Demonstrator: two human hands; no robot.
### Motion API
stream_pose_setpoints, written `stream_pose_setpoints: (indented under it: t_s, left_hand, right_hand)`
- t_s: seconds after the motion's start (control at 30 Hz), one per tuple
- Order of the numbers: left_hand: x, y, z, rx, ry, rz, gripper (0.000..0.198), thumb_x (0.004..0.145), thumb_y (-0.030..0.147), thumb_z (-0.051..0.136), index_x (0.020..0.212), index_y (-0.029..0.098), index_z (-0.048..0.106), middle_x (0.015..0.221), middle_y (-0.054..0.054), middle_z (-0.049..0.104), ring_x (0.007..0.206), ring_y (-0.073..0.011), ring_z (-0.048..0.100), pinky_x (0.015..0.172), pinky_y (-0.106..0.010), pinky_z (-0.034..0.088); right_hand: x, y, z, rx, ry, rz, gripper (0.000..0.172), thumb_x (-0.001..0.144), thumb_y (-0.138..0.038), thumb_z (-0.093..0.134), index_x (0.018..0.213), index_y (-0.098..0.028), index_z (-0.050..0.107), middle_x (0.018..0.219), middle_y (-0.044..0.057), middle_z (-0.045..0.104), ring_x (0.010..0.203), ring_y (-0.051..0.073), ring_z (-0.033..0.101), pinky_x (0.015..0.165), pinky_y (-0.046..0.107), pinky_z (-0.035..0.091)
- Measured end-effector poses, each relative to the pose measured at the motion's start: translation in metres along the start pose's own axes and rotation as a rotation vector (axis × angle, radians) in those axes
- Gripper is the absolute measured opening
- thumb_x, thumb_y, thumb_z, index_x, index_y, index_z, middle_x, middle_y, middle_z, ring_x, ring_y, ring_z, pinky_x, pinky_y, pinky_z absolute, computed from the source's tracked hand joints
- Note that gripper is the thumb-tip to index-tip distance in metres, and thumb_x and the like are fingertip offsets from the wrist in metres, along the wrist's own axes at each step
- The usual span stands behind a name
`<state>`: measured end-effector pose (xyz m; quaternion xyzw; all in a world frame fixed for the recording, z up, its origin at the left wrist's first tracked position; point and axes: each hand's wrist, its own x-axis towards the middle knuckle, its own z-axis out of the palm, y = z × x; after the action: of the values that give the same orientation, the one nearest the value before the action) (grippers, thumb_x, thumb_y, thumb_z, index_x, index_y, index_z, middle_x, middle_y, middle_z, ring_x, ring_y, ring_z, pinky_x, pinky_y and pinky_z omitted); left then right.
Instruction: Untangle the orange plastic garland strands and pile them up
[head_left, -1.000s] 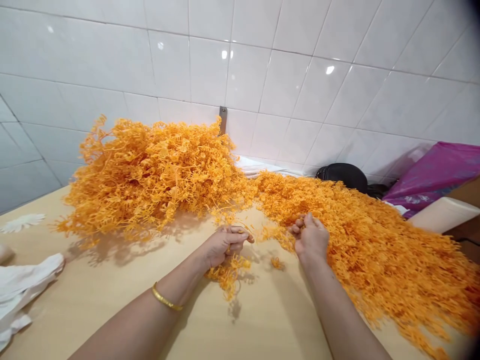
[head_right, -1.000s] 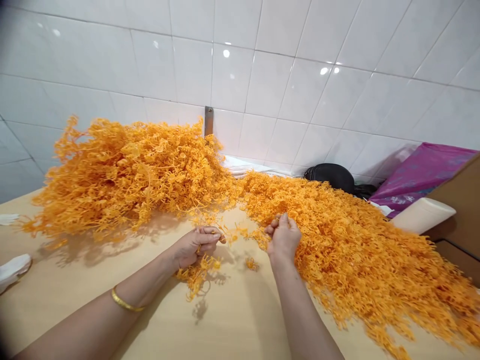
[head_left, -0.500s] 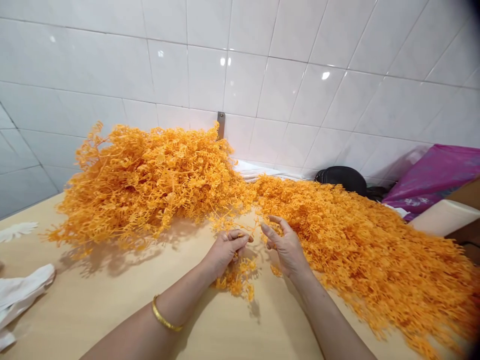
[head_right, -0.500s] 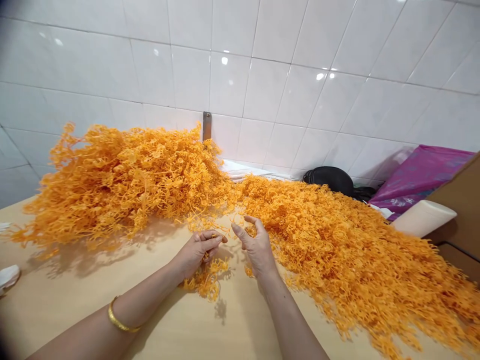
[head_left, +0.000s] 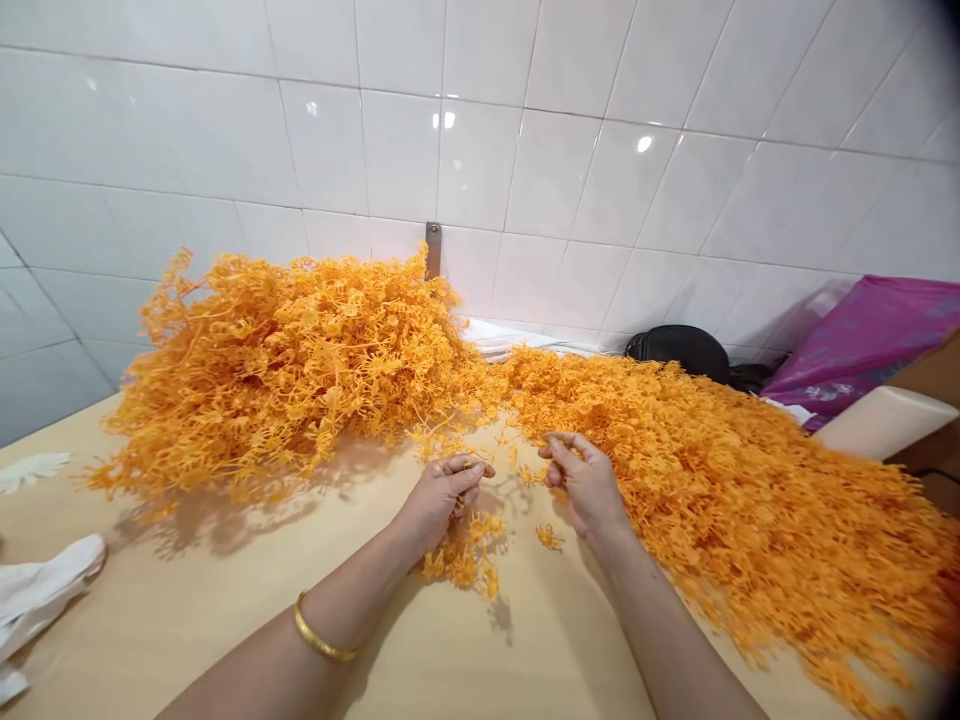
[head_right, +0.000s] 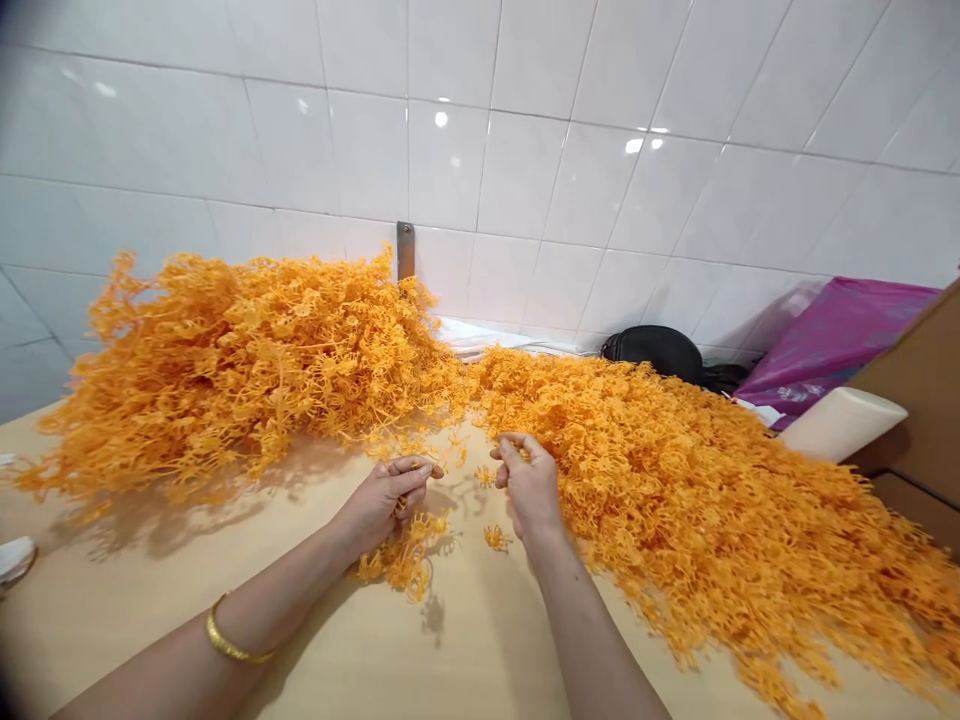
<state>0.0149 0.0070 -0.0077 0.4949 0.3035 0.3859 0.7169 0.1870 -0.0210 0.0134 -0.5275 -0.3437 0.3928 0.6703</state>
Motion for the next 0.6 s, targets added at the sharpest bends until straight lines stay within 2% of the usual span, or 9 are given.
stream_pose_setpoints:
  t_s: [0.13,0.2,0.27,0.33,0.4,0.6]
  left_hand:
    - [0.0,0.001,0.002,-0.013,0.029,-0.003,0.021,0.066,0.033,0.057,0.072,0.013,0.055,0.037,0.008,0.033,0.031,-0.0029,0.024,0.035,-0.019,0.016]
    - [-0.001,0.002,0.003,0.007,0.035,-0.006,0.021,0.065,0.032,0.058,0.071,0.013,0.055,0.038,0.008,0.034,0.032,-0.0029,0.025,0.036,-0.019,0.015]
    - [-0.002,0.003,0.004,0.026,0.027,-0.003,0.02,0.065,0.032,0.058,0.07,0.013,0.055,0.039,0.008,0.034,0.033,-0.0029,0.025,0.036,-0.019,0.015]
    - [-0.001,0.003,0.004,0.038,0.006,-0.008,0.02,0.064,0.032,0.059,0.069,0.013,0.056,0.039,0.008,0.031,0.033,-0.0026,0.022,0.036,-0.019,0.012]
    - [-0.001,0.002,0.004,0.046,-0.016,-0.016,0.021,0.064,0.032,0.06,0.068,0.012,0.057,0.039,0.008,0.028,0.035,-0.0025,0.019,0.037,-0.02,0.009]
    - [0.0,0.002,0.003,0.05,-0.023,-0.001,0.02,0.063,0.031,0.061,0.064,0.011,0.057,0.04,0.007,0.03,0.037,-0.0027,0.021,0.038,-0.02,0.01]
  right_hand:
    - [-0.012,0.006,0.015,-0.028,-0.218,0.088,0.032,0.061,-0.04,0.065,0.08,-0.018,0.052,0.055,-0.008,0.042,0.038,0.002,0.033,0.041,0.018,0.028]
    - [-0.015,0.008,0.018,-0.072,-0.293,0.11,0.032,0.061,-0.04,0.065,0.081,-0.018,0.051,0.052,-0.008,0.04,0.038,0.002,0.032,0.039,0.017,0.025]
    - [-0.016,0.009,0.019,-0.084,-0.323,0.075,0.028,0.063,-0.04,0.064,0.073,-0.017,0.051,0.049,-0.008,0.037,0.039,0.003,0.029,0.038,0.017,0.023]
    - [-0.016,0.008,0.019,-0.056,-0.281,0.02,0.028,0.065,-0.041,0.062,0.063,-0.016,0.049,0.047,-0.008,0.035,0.039,0.002,0.027,0.038,0.017,0.023]
    - [-0.016,0.008,0.02,-0.008,-0.183,-0.023,0.031,0.066,-0.043,0.059,0.058,-0.016,0.046,0.046,-0.008,0.033,0.038,0.002,0.025,0.037,0.017,0.023]
    - [-0.013,-0.003,0.021,-0.02,0.087,-0.205,0.031,0.07,-0.043,0.055,0.057,-0.017,0.045,0.047,-0.007,0.036,0.038,0.004,0.029,0.036,0.018,0.027]
